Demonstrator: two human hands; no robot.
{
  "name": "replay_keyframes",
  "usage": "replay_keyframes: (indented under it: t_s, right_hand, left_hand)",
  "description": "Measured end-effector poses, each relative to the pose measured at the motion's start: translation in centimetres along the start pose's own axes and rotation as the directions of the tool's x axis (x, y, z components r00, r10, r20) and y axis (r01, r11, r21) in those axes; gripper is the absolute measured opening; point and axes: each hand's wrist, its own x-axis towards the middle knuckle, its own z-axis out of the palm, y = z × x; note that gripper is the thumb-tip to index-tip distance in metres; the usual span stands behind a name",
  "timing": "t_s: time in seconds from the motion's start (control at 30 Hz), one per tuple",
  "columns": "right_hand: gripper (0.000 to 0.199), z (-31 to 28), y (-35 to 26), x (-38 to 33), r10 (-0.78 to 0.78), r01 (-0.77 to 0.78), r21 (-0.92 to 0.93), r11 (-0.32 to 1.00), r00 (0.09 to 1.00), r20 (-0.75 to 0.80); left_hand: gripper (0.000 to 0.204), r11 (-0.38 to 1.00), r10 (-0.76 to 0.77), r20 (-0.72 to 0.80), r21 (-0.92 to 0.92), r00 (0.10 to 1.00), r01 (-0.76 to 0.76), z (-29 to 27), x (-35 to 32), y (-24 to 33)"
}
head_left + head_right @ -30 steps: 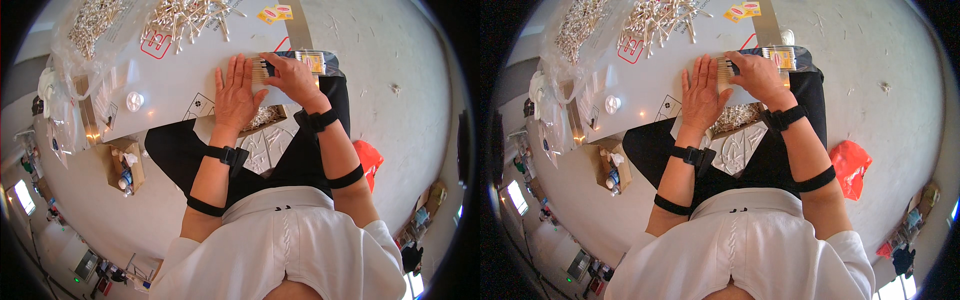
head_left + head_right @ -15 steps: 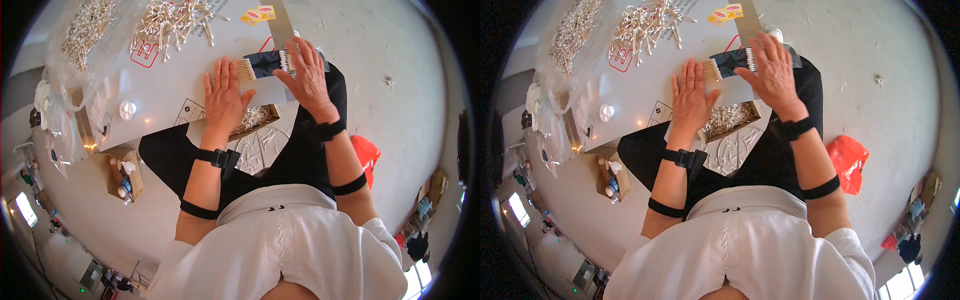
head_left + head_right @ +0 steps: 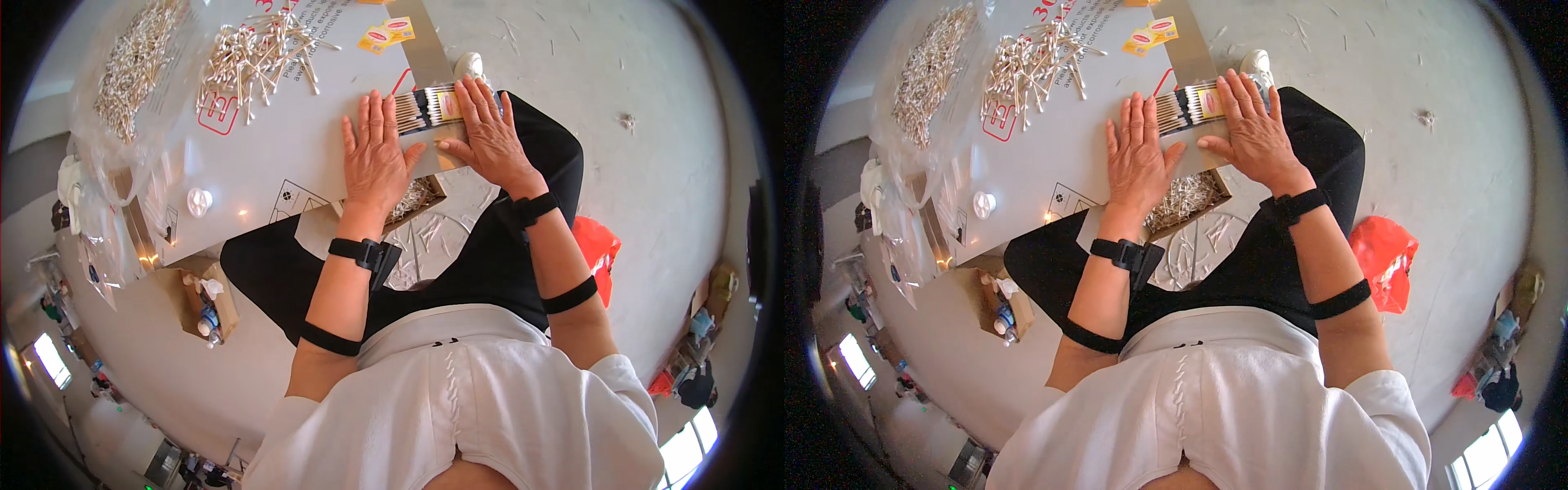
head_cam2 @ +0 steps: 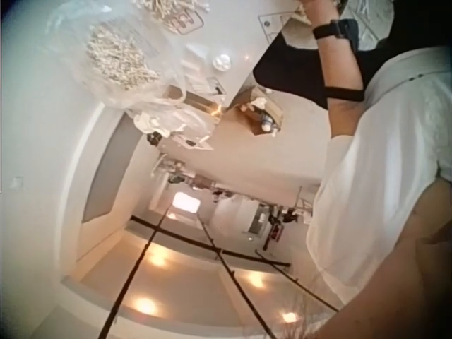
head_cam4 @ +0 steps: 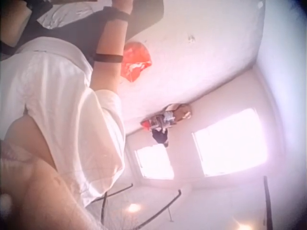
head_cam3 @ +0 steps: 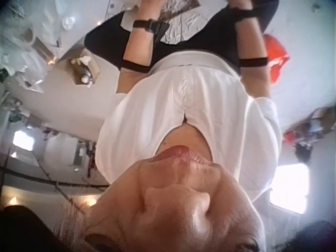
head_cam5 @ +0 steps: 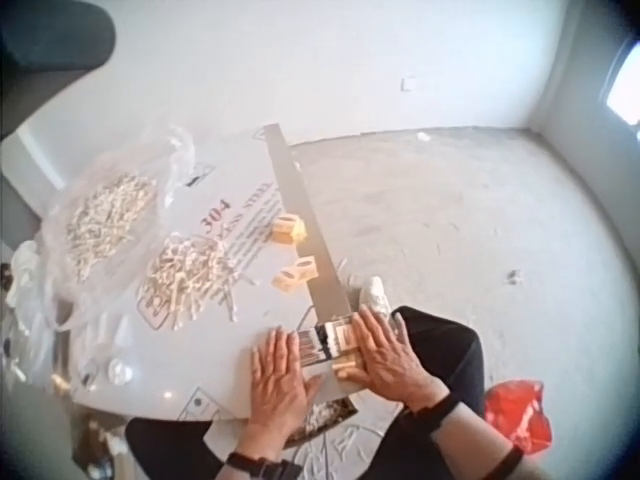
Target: Counting cotton swabs and placing them into small plastic bags for individual packaging.
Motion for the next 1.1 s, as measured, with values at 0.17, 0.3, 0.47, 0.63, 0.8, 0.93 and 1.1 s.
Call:
replay_keyframes:
  t_s: [0.17,0.3,0.47,0.63,0.8,0.93,1.1]
  right_hand:
    - [0.092,-0.2,0.1,0.1,-0.007,0.007,0.027,1.0,1.0,-0.003]
    - [0.089,-0.3,0.5,0.1,-0.027,0.027,0.026,0.999,0.999,0.018]
    - [0.089,-0.1,0.7,0.1,-0.025,0.023,0.1,0.995,1.0,0.015]
    - [0.075,-0.6,0.7,0.3,0.018,-0.008,0.107,0.994,0.996,-0.091]
    - [0.039,1.9,1.6,1.4,0.74,0.085,0.915,-0.394,0.619,0.261]
    - [0.034,3.7,1.7,2.2,0.42,0.088,0.606,-0.791,0.798,0.432]
    - [0.034,2.8,-0.5,3.9,0.593,0.008,0.798,-0.603,0.674,0.442]
  left_hand:
    - [0.084,0.999,0.027,-0.015,-0.032,1.0,-0.028,0.8,1.0,1.4]
    - [0.08,0.997,0.036,-0.021,-0.065,0.999,-0.038,1.2,1.5,2.4]
    - [0.079,0.996,0.052,-0.003,-0.07,0.999,-0.052,1.3,2.2,3.7]
    - [0.075,0.988,0.043,-0.043,-0.148,0.998,-0.049,1.7,2.0,2.8]
    - [0.063,0.563,-0.223,-0.222,-0.824,0.949,-0.06,1.3,2.6,2.1]
    - [0.069,0.172,-0.336,-0.175,-0.977,0.926,-0.122,2.0,4.4,2.8]
    - [0.069,0.142,-0.351,-0.17,-0.982,0.921,-0.128,2.4,4.7,3.5]
